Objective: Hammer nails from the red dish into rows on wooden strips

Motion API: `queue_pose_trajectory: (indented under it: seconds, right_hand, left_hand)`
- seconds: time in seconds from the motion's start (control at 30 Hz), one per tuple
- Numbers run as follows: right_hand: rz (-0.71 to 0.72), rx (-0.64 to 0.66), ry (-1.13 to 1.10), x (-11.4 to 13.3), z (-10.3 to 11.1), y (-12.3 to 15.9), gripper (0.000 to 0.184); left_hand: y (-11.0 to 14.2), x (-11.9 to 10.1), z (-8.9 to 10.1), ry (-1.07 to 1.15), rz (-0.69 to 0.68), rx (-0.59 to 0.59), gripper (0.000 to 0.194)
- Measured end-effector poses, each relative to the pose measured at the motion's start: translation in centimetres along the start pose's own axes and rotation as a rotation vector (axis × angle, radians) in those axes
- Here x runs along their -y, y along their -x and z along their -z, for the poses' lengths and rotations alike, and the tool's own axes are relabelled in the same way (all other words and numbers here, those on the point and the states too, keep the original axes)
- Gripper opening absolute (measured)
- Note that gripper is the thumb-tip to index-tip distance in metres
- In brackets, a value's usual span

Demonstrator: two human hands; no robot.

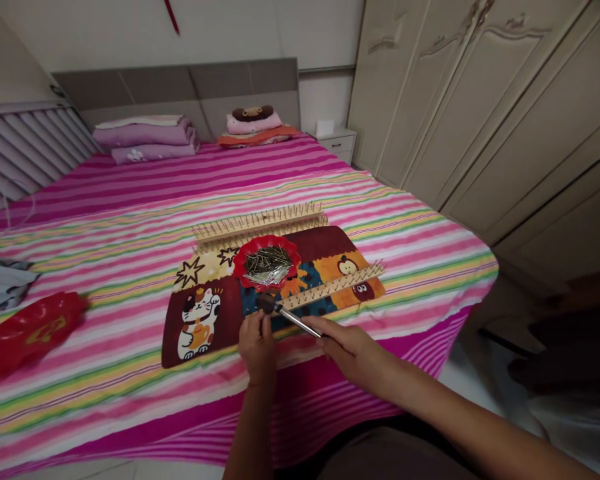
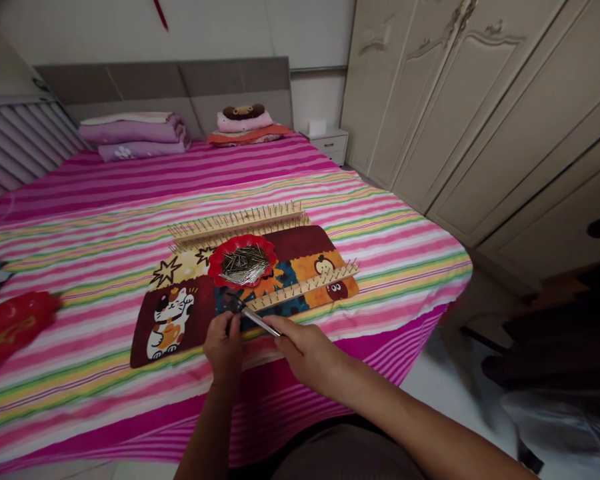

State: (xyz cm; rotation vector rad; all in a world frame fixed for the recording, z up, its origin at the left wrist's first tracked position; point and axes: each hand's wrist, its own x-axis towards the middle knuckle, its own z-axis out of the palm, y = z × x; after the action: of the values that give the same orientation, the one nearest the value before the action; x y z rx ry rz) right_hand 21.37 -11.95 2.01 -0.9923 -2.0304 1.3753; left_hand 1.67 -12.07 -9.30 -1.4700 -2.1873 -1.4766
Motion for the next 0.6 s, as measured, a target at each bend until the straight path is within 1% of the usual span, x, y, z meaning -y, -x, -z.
queue_pose_trajectory:
  seconds: [0.1, 0.17, 0.23, 0.3, 0.37, 0.43, 0.5, 0.53, 0.6]
  right_hand:
    - [-0.032, -0.017, -0.069, -0.4, 1.1, 1.7, 0.041]
    - [-0.101, -0.027, -0.090, -1.5, 2.0, 3.1, 0.043]
    - [-0.219, -0.038, -0.087, -3.2, 2.8, 4.4, 0.043]
    - [-0.324, -0.060, -0.080, -5.6, 3.3, 5.8, 0.044]
    - [-0.379, -0.112, -0.091, -8.2, 3.5, 7.0, 0.044]
    - [-0.449, -0.180, -0.160, -10.5, 3.4, 7.9, 0.050]
    - [-0.540, -0.217, -0.276, -12.1, 3.2, 8.4, 0.058]
    - [-0.580, -0.220, -0.333, -12.5, 3.1, 8.4, 0.061]
    - [-0.634, -0.215, -0.414, -12.9, 3.0, 8.3, 0.065]
  left_hand:
    - [-0.1, -0.2, 0.0, 0.047, 0.031, 0.016, 0.019]
    - [-0.1, -0.4, 0.2, 0.075, 0.070, 0.043, 0.019]
    - [-0.1, -0.8, 0.7, 0.095, 0.125, 0.070, 0.021]
    - [-0.2, -1.3, 1.6, 0.099, 0.166, 0.075, 0.023]
    - [-0.9, -1.9, 2.6, 0.065, 0.157, 0.057, 0.023]
    - [-2.3, -2.4, 3.5, -0.007, 0.103, 0.036, 0.022]
    - [-4.4, -2.8, 3.7, -0.092, 0.039, 0.047, 0.022]
    - [-5.7, -2.9, 3.6, -0.139, 0.006, 0.077, 0.022]
    - [-8.1, -3.0, 2.8, -0.251, -0.068, 0.204, 0.021]
